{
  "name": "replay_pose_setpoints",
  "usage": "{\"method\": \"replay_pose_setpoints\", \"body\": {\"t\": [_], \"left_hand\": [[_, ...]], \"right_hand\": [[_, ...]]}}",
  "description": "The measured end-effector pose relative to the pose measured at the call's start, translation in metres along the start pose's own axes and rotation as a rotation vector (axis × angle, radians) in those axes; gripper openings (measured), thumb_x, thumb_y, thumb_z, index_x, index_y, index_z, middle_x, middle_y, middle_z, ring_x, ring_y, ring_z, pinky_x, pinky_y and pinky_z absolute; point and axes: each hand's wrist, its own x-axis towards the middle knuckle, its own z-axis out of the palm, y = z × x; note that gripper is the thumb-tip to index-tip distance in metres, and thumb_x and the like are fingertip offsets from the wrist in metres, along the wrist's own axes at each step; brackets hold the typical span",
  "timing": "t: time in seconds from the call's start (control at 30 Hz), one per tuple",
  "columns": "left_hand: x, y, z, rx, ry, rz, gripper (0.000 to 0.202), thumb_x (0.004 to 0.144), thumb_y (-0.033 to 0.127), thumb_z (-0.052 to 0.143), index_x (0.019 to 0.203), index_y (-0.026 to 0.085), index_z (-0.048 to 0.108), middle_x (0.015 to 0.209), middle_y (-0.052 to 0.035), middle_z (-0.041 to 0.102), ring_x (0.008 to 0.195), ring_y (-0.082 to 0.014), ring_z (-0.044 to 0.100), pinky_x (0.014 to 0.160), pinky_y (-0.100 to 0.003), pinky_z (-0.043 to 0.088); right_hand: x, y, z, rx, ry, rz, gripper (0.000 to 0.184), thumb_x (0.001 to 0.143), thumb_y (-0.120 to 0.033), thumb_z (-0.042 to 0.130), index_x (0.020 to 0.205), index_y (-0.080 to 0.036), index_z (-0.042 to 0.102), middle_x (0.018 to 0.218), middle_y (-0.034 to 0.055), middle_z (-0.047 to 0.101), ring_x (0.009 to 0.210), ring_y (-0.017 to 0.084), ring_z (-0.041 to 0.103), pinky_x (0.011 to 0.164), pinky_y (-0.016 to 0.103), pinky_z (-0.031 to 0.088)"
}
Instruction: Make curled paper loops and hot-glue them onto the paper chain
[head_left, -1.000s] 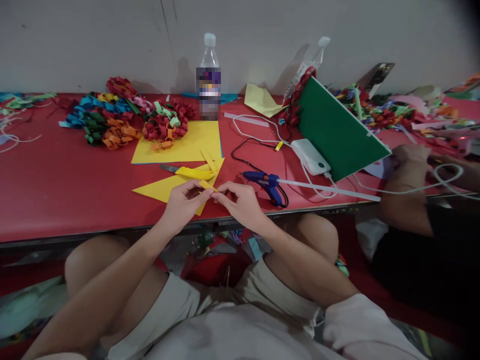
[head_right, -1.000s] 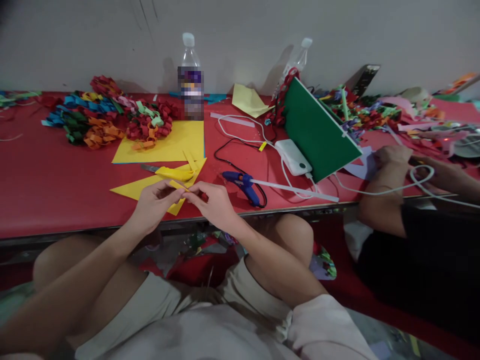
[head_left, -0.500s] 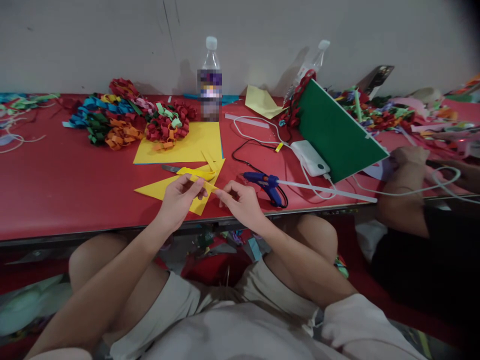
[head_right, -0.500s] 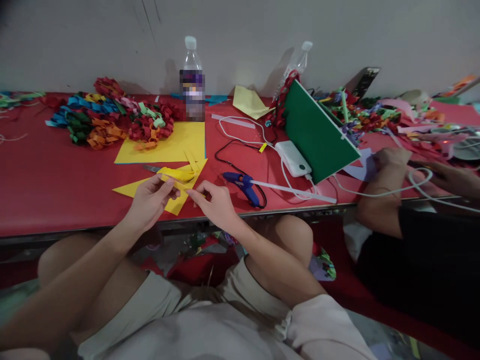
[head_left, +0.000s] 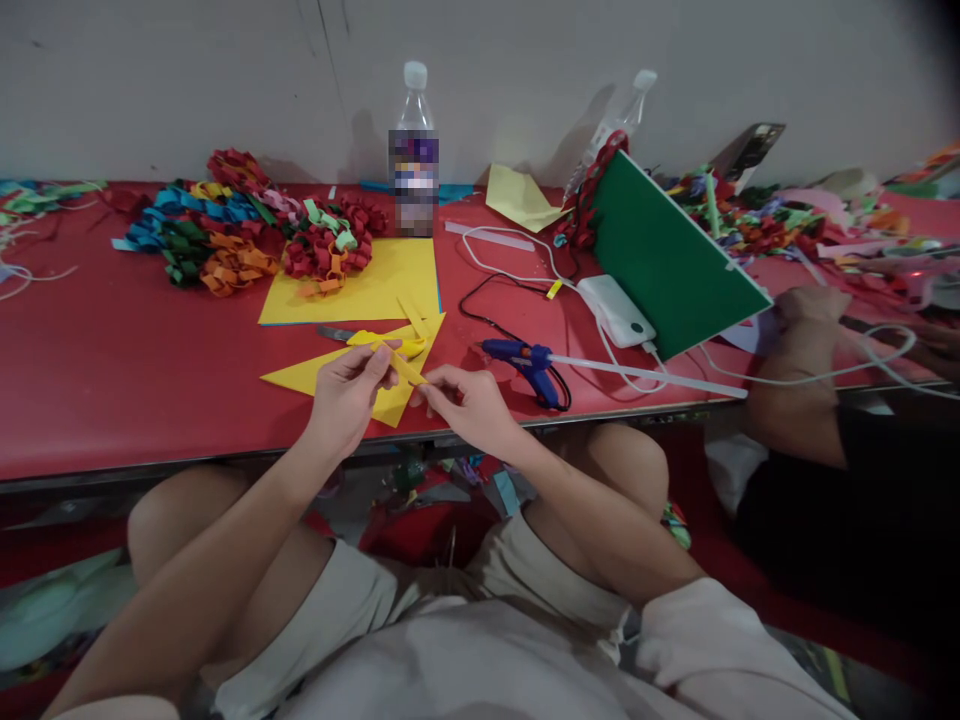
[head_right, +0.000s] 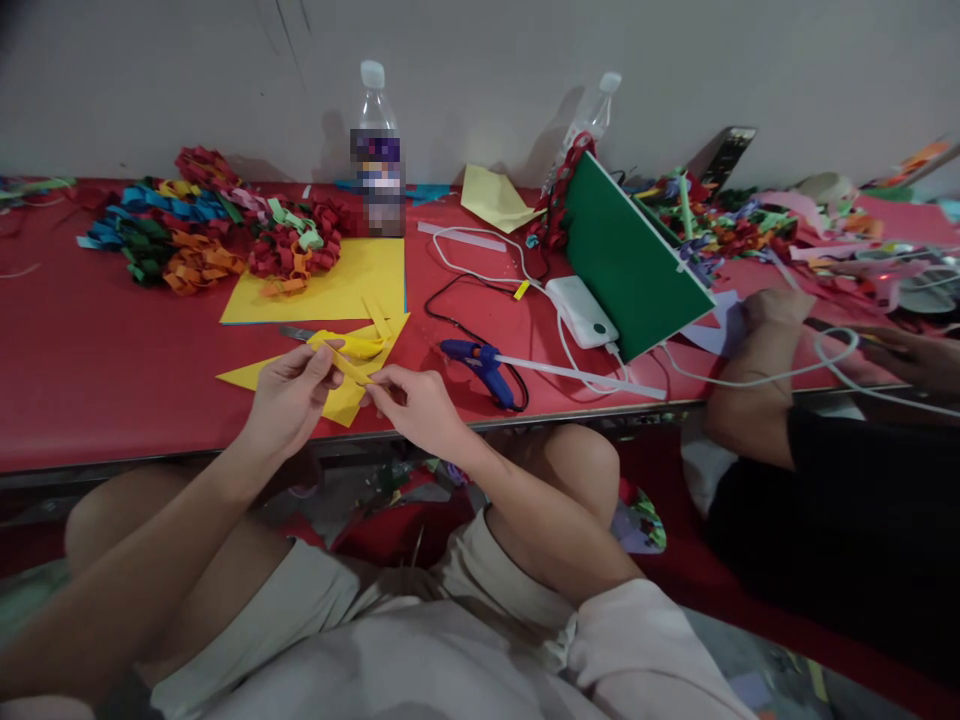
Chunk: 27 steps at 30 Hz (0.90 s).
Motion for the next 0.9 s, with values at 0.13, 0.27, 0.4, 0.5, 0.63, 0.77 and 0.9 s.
{"method": "replay_pose_setpoints", "body": {"t": [0.13, 0.27, 0.4, 0.5, 0.63, 0.77, 0.9], "left_hand": [[0.003, 0.003, 0.001, -0.053, 0.09, -0.016, 0.02, 0.071, 0.035, 0.086, 0.078, 0.019, 0.077, 0.076, -0.001, 0.069, 0.058, -0.0055, 0.054, 0.053, -0.019, 0.042], [0.007, 0.007, -0.001, -0.117, 0.177, -0.009, 0.021, 0.064, 0.029, 0.091, 0.072, 0.019, 0.074, 0.066, 0.0027, 0.063, 0.053, -0.0044, 0.052, 0.049, -0.017, 0.04], [0.011, 0.005, -0.006, -0.085, 0.176, 0.001, 0.027, 0.073, 0.041, 0.085, 0.073, 0.019, 0.069, 0.067, 0.0028, 0.063, 0.054, -0.0053, 0.055, 0.052, -0.018, 0.044], [0.013, 0.004, -0.009, -0.033, 0.167, 0.061, 0.027, 0.078, 0.043, 0.082, 0.078, 0.019, 0.07, 0.07, 0.0018, 0.064, 0.059, -0.0063, 0.057, 0.057, -0.019, 0.046], [0.022, 0.006, -0.016, -0.039, 0.133, 0.147, 0.024, 0.078, 0.039, 0.082, 0.085, 0.018, 0.073, 0.078, -0.001, 0.068, 0.061, -0.0073, 0.057, 0.06, -0.021, 0.047], [0.039, 0.011, -0.035, 0.024, 0.141, 0.253, 0.02, 0.088, 0.036, 0.07, 0.1, 0.019, 0.07, 0.096, -0.0049, 0.072, 0.066, -0.0081, 0.06, 0.064, -0.022, 0.048], [0.051, 0.014, -0.059, 0.579, 0.072, 0.403, 0.02, 0.095, 0.021, 0.052, 0.107, 0.018, 0.068, 0.105, -0.008, 0.073, 0.082, -0.015, 0.066, 0.078, -0.029, 0.051]], "right_hand": [[-0.002, -0.004, 0.001, 0.116, 0.01, 0.108, 0.032, 0.093, -0.047, 0.063, 0.077, -0.019, 0.063, 0.07, 0.0024, 0.074, 0.059, 0.012, 0.068, 0.058, 0.022, 0.05], [-0.002, -0.009, 0.003, 0.106, 0.013, 0.142, 0.041, 0.091, -0.054, 0.064, 0.071, -0.02, 0.057, 0.059, 0.0001, 0.069, 0.05, 0.011, 0.062, 0.053, 0.021, 0.047], [-0.002, -0.011, 0.003, 0.021, -0.01, 0.059, 0.04, 0.095, -0.053, 0.059, 0.073, -0.019, 0.059, 0.064, 0.0012, 0.072, 0.056, 0.011, 0.062, 0.057, 0.022, 0.045], [-0.004, -0.01, 0.002, -0.028, -0.029, 0.022, 0.036, 0.098, -0.049, 0.055, 0.08, -0.019, 0.061, 0.072, 0.0022, 0.075, 0.06, 0.01, 0.062, 0.059, 0.022, 0.045], [-0.005, -0.009, 0.004, 0.025, -0.022, 0.079, 0.033, 0.096, -0.048, 0.058, 0.081, -0.019, 0.061, 0.072, 0.0032, 0.075, 0.061, 0.012, 0.066, 0.061, 0.023, 0.05], [0.011, -0.008, 0.007, 0.166, 0.113, 0.171, 0.035, 0.09, -0.052, 0.065, 0.078, -0.02, 0.059, 0.064, 0.0021, 0.071, 0.052, 0.013, 0.064, 0.056, 0.024, 0.051], [0.049, -0.005, 0.005, -0.015, 0.263, 0.207, 0.041, 0.092, -0.057, 0.059, 0.075, -0.02, 0.055, 0.055, 0.0004, 0.066, 0.041, 0.012, 0.057, 0.045, 0.023, 0.043]]}}
